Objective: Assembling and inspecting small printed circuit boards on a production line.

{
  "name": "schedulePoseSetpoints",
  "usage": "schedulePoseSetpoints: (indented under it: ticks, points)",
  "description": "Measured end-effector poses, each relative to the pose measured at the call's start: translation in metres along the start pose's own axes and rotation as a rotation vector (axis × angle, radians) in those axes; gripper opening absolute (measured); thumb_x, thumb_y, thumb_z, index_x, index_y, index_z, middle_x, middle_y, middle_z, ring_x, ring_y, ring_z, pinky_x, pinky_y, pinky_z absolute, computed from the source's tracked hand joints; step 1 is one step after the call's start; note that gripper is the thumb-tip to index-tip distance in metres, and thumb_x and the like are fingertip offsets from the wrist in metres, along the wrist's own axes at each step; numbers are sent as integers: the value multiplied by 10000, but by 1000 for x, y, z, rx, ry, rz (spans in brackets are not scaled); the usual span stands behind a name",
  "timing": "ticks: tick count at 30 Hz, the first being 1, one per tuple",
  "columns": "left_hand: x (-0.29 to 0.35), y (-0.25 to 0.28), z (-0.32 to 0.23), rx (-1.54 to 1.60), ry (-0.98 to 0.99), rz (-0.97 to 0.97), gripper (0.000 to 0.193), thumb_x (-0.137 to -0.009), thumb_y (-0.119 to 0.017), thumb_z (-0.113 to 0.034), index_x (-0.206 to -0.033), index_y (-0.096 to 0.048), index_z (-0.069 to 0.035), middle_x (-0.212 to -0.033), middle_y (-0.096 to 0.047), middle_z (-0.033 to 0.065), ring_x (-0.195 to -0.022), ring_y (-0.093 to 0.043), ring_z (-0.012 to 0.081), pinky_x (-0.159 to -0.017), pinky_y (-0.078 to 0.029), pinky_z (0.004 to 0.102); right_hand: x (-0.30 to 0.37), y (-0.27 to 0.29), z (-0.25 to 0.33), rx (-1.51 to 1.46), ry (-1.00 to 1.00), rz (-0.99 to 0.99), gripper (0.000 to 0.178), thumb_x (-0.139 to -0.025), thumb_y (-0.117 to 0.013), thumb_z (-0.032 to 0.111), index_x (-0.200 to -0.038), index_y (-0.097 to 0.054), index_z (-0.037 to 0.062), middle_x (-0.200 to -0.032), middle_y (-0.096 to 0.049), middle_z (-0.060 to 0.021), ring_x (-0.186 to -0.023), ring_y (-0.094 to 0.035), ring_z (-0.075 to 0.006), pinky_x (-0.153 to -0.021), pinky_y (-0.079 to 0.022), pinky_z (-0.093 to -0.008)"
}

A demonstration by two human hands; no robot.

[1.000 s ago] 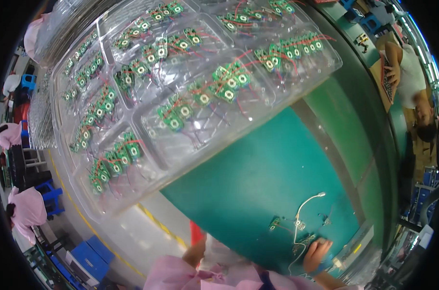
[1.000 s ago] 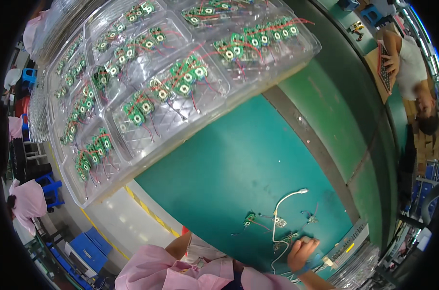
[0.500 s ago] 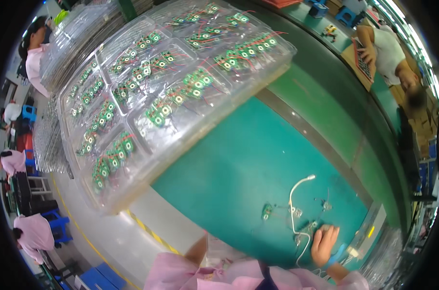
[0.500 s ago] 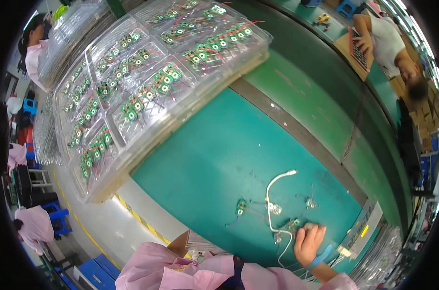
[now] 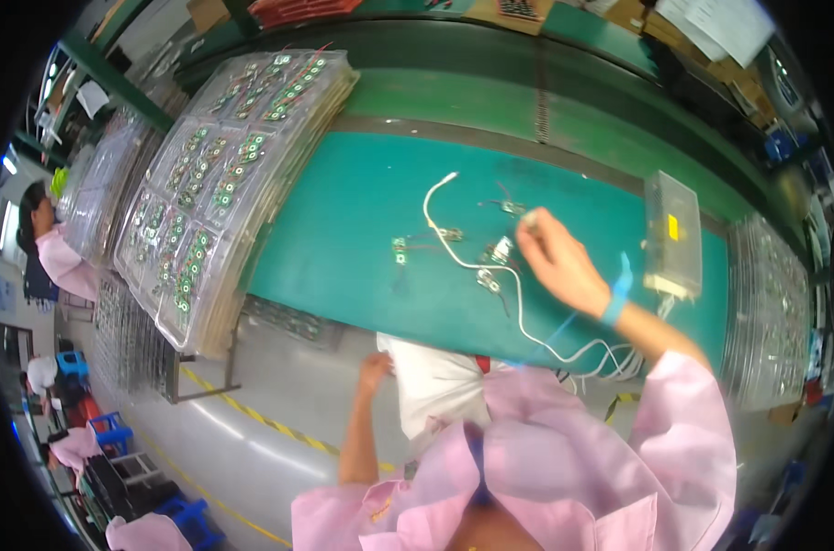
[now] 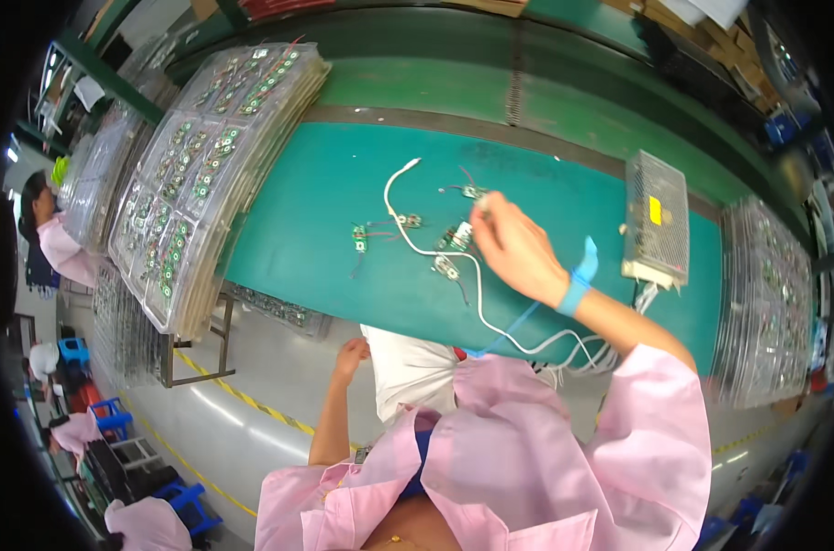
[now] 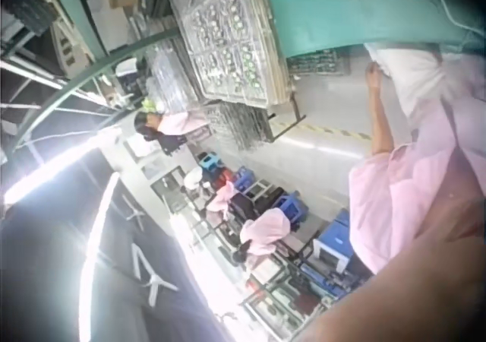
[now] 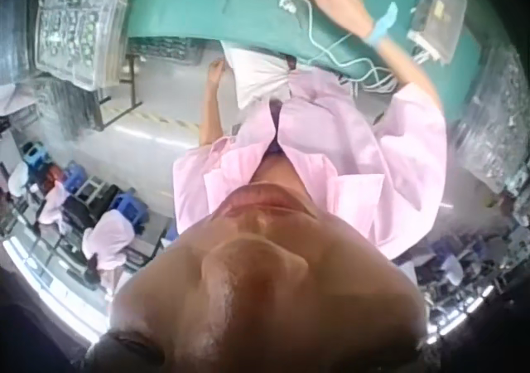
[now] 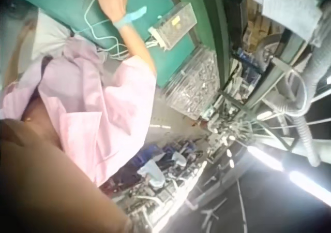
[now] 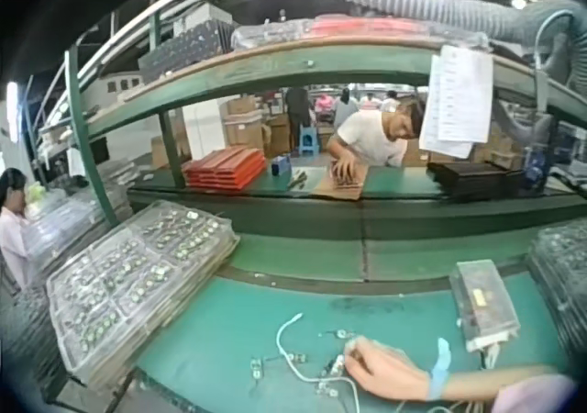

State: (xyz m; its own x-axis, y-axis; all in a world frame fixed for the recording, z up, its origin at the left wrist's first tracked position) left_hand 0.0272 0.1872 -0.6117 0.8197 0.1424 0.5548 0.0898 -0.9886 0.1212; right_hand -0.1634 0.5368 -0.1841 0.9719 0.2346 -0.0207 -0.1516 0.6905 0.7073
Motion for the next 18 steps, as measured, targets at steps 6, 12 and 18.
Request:
schedulePoseSetpoints:
  ticks: [6, 12, 18]
  points:
    - [76, 36, -96, 202, -135, -311, 225, -926, -516, -243, -831, -578, -48, -730, -573, 20, -662, -574, 116, -659, -462, 234, 5, -22, 38, 244, 447, 7, 162, -873, -561, 222, -967, -504, 102, -815, -517, -87, -736, -526, -254, -682, -440, -352]
    - [146, 25, -174, 218, -267, -389, 267, -947, -505, -267, -789, -552, -56, -717, -557, 13, -667, -560, 108, -685, -450, 225, -5, -58, 55, 432, 721, -100, 182, -870, -556, 252, -893, -534, 72, -798, -537, -91, -743, -536, -278, -671, -447, -364]
    - [192, 10, -242, 143, -439, -383, 248, -962, -470, -217, -787, -539, -55, -729, -556, 16, -703, -552, 100, -718, -430, 217, -35, -39, 30, -147, 275, 144, 223, -873, -535, 236, -783, -567, 34, -704, -566, -89, -626, -533, -200, -605, -455, -316]
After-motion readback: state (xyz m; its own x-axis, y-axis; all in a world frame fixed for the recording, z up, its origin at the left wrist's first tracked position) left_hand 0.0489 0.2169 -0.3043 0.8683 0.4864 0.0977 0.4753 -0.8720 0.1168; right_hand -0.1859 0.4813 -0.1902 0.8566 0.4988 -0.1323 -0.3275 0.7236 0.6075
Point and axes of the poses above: each hand's wrist, its own x-axis away from the middle knuckle, its own y-axis out of the back of the hand, z = x × y, the point moved 8 cm from there along -x, towards the middle knuckle
